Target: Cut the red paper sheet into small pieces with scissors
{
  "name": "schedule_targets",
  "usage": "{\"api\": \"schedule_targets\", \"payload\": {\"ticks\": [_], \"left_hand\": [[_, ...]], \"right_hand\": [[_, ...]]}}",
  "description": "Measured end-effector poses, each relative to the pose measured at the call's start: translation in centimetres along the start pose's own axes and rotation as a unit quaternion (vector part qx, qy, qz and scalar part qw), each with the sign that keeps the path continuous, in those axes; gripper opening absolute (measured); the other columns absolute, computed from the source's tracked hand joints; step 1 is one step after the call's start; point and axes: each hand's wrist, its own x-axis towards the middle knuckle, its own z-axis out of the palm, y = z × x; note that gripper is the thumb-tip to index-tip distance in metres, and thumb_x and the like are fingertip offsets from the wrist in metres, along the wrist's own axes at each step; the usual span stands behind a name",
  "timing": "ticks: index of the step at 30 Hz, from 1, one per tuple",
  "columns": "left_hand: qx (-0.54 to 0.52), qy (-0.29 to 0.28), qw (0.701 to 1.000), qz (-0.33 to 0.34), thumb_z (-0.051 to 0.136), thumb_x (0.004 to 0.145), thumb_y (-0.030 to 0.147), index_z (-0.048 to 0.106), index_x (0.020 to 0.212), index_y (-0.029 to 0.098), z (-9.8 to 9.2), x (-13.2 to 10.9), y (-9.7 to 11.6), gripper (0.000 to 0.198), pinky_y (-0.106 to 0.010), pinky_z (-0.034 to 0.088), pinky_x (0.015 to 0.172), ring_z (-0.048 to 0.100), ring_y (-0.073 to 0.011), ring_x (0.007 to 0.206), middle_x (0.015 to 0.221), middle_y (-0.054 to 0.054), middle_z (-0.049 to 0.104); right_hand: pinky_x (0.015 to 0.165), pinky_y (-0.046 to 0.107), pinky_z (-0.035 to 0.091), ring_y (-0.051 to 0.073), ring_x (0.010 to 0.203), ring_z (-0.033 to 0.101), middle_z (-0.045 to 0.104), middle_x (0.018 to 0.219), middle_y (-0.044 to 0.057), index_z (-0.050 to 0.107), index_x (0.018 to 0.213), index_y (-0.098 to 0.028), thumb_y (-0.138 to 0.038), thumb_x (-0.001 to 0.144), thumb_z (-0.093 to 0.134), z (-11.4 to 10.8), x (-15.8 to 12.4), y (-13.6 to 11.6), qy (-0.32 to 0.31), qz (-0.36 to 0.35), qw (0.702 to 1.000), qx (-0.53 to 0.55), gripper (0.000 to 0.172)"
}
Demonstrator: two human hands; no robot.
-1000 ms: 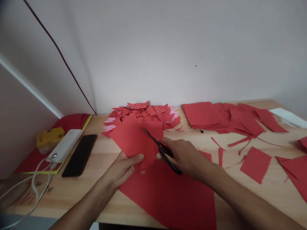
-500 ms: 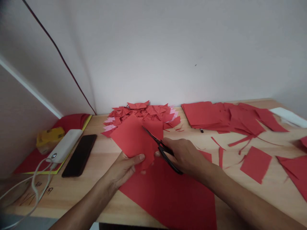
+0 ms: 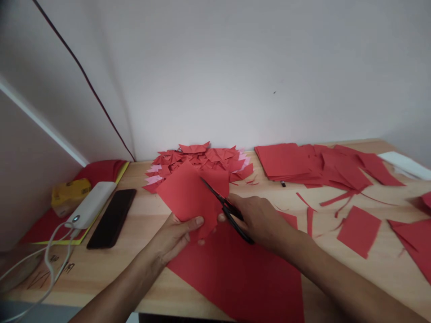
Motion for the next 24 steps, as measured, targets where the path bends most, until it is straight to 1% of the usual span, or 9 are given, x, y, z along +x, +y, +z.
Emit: {"api": "schedule_targets", "payload": {"ticks": [6,9,13,16,19,24], "left_hand": [[0.005,0.004,1.0,-0.018,0.08,0.072,0.022,0.065,0.109,0.009,0.18,-0.13,-0.01,0.041,-0.025,0.056,0.05,0.071,-0.0229,0.074,0.097,-0.015,0.072],[-0.004,0.0,1.0,-0.03,0.081,0.069,0.019,0.066,0.107,0.01,0.36,-0.18,-0.21,0.041,-0.026,0.057,0.05,0.069,-0.0207,0.071,0.095,-0.012,0.072],[-0.019,0.001,0.999,-0.033,0.083,0.067,0.017,0.067,0.105,0.011,0.65,-0.1,-0.36,0.042,-0.026,0.057,0.049,0.067,-0.0191,0.07,0.094,-0.011,0.071],[-0.011,-0.005,0.999,-0.03,0.083,0.068,0.019,0.069,0.101,0.01,0.81,-0.06,-0.32,0.037,-0.025,0.056,0.049,0.068,-0.0199,0.07,0.089,-0.011,0.072],[0.001,-0.013,0.999,-0.034,0.082,0.069,0.021,0.069,0.102,0.008,0.84,-0.08,-0.3,0.038,-0.025,0.056,0.049,0.068,-0.0214,0.071,0.086,-0.012,0.072],[0.0,-0.008,0.999,-0.031,0.082,0.068,0.022,0.07,0.098,0.007,0.66,-0.03,-0.38,0.035,-0.024,0.054,0.049,0.068,-0.0214,0.071,0.083,-0.011,0.071]], "right_hand": [[0.055,0.026,0.027,0.015,0.053,0.045,0.058,0.066,0.0,0.043,0.08,-0.023,-0.04,0.096,0.043,-0.27,-0.22,0.09,-0.021,-0.01,1.0,0.0,0.023],[0.056,0.027,0.027,0.016,0.055,0.046,0.059,0.069,0.0,0.041,0.081,-0.023,-0.041,0.097,0.041,-0.3,-0.23,0.08,-0.021,-0.009,1.0,0.008,0.024],[0.054,0.027,0.025,0.015,0.054,0.044,0.057,0.068,0.0,0.038,0.078,-0.024,-0.043,0.096,0.042,-0.1,-0.18,0.24,-0.013,-0.006,1.0,0.0,0.026],[0.054,0.027,0.024,0.015,0.054,0.043,0.056,0.067,-0.001,0.037,0.077,-0.024,-0.044,0.095,0.043,0.15,-0.15,0.33,-0.003,-0.007,1.0,-0.003,0.028],[0.053,0.027,0.024,0.014,0.052,0.041,0.053,0.064,-0.002,0.037,0.075,-0.024,-0.042,0.095,0.042,0.31,-0.11,0.22,0.003,-0.005,1.0,-0.001,0.028],[0.053,0.026,0.025,0.013,0.051,0.04,0.049,0.059,-0.004,0.036,0.072,-0.024,-0.039,0.095,0.044,0.29,-0.23,-0.11,0.016,-0.001,1.0,0.02,0.029]]}}
